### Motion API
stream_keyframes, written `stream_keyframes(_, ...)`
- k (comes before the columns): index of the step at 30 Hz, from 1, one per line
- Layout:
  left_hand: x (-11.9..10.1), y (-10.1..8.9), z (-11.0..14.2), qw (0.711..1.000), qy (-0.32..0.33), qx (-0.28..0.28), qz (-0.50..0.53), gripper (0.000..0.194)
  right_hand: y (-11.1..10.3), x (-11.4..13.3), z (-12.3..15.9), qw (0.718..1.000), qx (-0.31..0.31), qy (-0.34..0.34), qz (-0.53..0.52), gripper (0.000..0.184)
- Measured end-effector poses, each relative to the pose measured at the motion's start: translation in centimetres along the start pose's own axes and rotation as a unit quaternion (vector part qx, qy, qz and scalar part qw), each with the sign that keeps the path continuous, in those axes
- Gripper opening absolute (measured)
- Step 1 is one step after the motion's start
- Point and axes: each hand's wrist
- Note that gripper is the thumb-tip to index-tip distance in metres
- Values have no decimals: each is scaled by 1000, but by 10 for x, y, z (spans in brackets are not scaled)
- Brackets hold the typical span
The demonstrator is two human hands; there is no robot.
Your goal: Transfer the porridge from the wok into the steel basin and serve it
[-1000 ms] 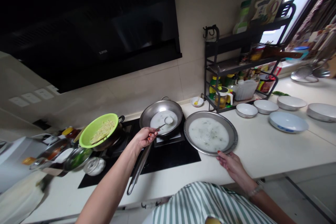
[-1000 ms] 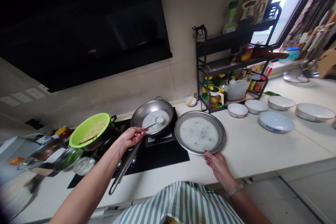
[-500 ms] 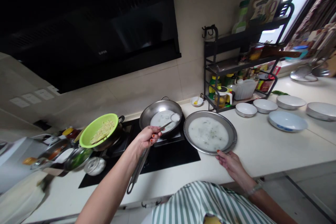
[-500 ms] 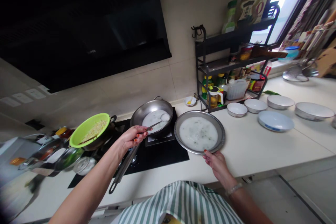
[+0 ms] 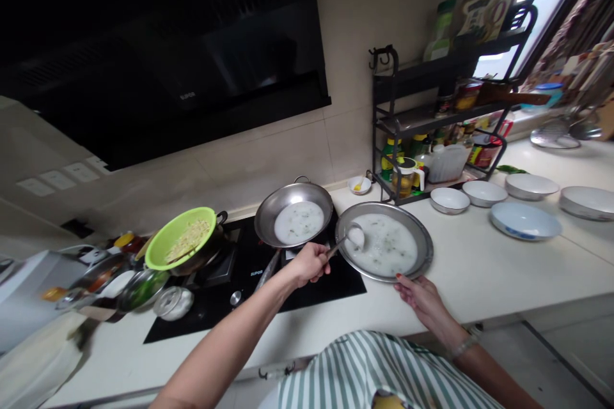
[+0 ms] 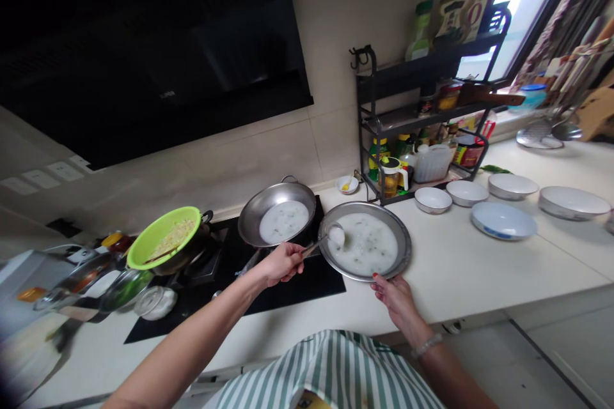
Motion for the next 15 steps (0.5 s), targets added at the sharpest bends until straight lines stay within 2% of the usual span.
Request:
stream_keyframes(2,4,9,-3,991,71,-37,-110,13,0,0,0,1000,-3,-2,1,34)
stream_keyframes(4,7,13,-5,962,162,-79,-203,16,0,-1,0,1000,-2,-6,-2,36)
stream_keyframes(7,12,14,-4,927,240,-128,-257,16,0,0,0,1000,-5,-8,-4,38)
stream_keyframes(9,13,11,-4,927,244,-141,-247,16,0,0,0,1000,-6,-7,-1,38)
stream_keyframes(11,13,4,-3,942,217,-143,-211,14,0,0,0,1000,-5,-7,2,36)
stream_keyframes(15,14,-26,-6,980,96,-163,-64,15,0,0,1,1000,-3,-5,-1,35)
Point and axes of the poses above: each hand's wrist, its own z-axis away from the middle knuckle, its own y-axis out of the palm, x = y × z, and after that the axes turned 14 degrees about -z, right-handed
